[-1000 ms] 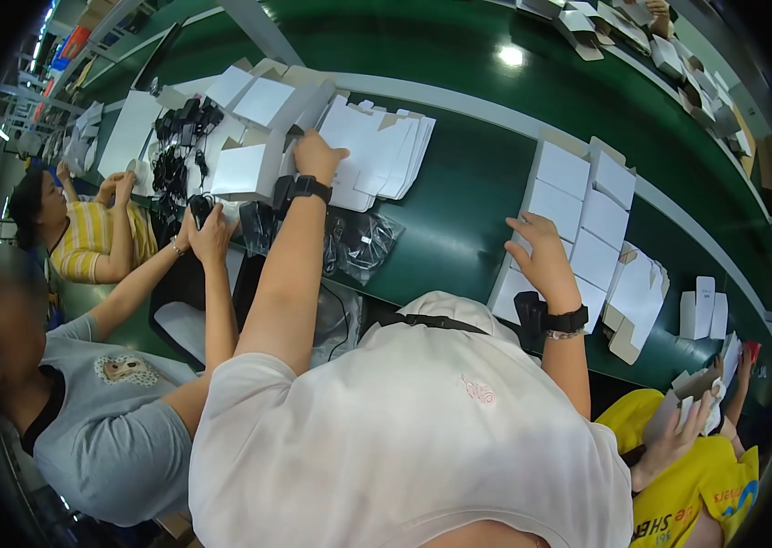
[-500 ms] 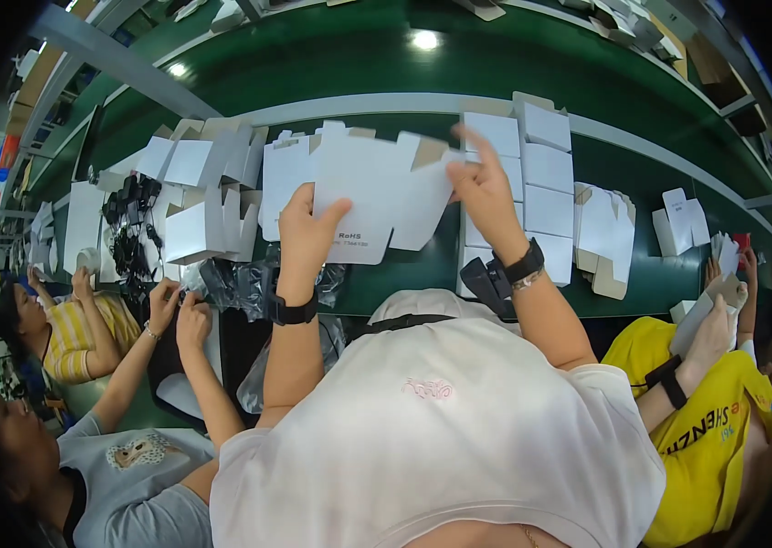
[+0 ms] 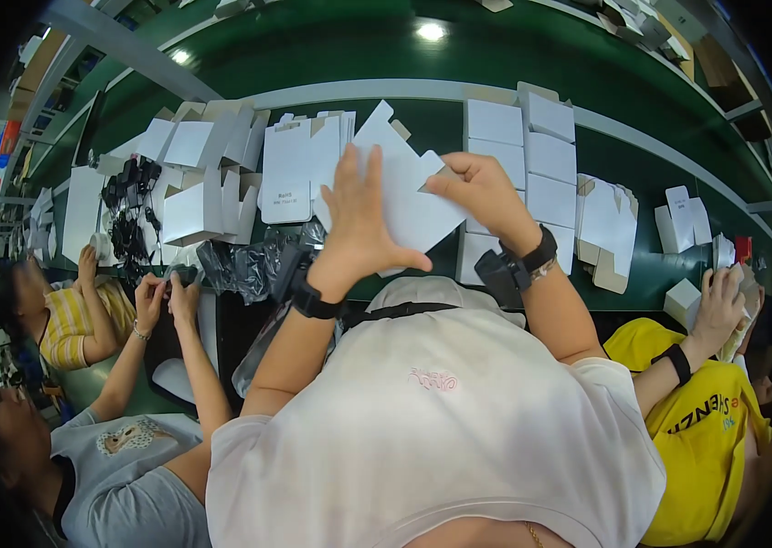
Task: The person folds a white cardboard box by hand, places it onto a stack on the table, and then picks up a flat cardboard sheet to fold into another box.
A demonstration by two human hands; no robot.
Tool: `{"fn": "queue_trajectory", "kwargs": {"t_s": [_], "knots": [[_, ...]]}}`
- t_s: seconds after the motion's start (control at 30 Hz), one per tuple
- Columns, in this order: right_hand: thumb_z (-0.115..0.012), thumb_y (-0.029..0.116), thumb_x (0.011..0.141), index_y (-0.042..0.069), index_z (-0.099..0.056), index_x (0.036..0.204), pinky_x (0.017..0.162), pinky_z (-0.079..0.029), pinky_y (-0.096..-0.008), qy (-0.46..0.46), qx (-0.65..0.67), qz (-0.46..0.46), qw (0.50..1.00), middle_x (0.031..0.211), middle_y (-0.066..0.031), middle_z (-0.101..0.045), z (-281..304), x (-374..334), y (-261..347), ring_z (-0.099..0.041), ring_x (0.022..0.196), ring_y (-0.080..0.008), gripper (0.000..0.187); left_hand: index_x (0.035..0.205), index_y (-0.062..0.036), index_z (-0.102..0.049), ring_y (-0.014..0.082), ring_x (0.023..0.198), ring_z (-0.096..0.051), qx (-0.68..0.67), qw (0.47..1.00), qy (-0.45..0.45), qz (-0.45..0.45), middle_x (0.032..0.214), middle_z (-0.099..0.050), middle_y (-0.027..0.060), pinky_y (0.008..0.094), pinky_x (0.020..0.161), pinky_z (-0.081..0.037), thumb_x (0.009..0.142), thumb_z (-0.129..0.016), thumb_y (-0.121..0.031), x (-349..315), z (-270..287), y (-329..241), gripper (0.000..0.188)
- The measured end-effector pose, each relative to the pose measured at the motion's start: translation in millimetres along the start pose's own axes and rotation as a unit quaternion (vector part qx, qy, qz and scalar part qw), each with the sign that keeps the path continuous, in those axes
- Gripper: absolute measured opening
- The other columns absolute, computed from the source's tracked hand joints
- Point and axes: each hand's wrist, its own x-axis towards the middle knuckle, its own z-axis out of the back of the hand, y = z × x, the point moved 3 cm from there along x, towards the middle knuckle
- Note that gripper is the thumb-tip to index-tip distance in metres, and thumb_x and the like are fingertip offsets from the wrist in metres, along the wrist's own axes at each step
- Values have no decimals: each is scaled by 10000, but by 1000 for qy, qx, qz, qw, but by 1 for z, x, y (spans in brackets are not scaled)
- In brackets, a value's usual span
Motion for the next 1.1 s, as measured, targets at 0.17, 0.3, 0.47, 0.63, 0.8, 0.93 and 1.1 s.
{"fn": "queue_trajectory", "kwargs": {"t_s": [0.17, 0.3, 0.47, 0.63, 0.8, 0.93, 1.1], "knots": [[-616, 116, 780, -19, -569, 994, 578, -449, -191, 0, -3, -25, 1000, 753, -29, -620, -5, -7, 10, -566, 640, -65, 259, 1352, -52, -243, 437, 1248, -256, -55, 997, -56, -12, 1362, -230, 259, 596, 954, -258, 606, -739, -120, -8, -10, -21, 899], [-641, 145, 746, -15, -496, 1066, 459, -441, -197, -12, 9, -94, 995, 730, -51, -613, 0, -2, 12, -567, 560, -88, 386, 1160, 26, -481, 361, 1111, -470, -49, 980, -154, -119, 1171, -511, 187, 525, 964, -294, 679, -528, 59, -5, -12, -8, 484], [-647, 147, 734, -57, -481, 1140, 443, -430, -188, 11, 34, -121, 992, 747, -74, -618, 0, 9, -7, -582, 571, -101, 484, 1145, -19, -527, 314, 1143, -467, 53, 964, -193, -174, 1208, -513, 146, 515, 972, -285, 731, -499, 31, -14, -8, -11, 418], [-665, 118, 731, -62, -482, 1151, 788, -489, -271, -57, 201, -134, 969, 1020, -151, -591, -8, 15, -28, -601, 901, -176, 493, 1144, -62, -553, 291, 1171, -453, 62, 958, -207, -190, 1241, -504, 111, 505, 985, -273, 755, -496, 4, -26, -24, -8, 399], [-619, 69, 746, -36, -527, 1106, 777, -484, -277, 12, 159, -62, 985, 1022, -131, -598, 6, 24, -39, -601, 883, -184, 386, 1147, -79, -558, 297, 1214, -403, 2, 962, -152, -228, 1279, -473, 108, 511, 993, -257, 743, -509, 3, -40, -32, -8, 415], [-633, 91, 725, -36, -568, 1044, 720, -479, -248, 13, 131, -97, 986, 947, -111, -618, 1, 23, -34, -595, 811, -148, 350, 1230, -100, -482, 368, 1276, -278, -11, 973, -87, -214, 1373, -330, 165, 568, 989, -217, 710, -601, -99, -29, -29, -7, 534], [-546, 33, 681, -63, -598, 945, 642, -464, -262, 27, -77, -44, 996, 833, -101, -631, -13, 15, -3, -580, 725, -150, 285, 1344, -154, -283, 483, 1279, -142, -75, 988, -62, -120, 1414, -98, 263, 653, 953, -166, 573, -754, -290, -23, -20, -2, 914]]}}
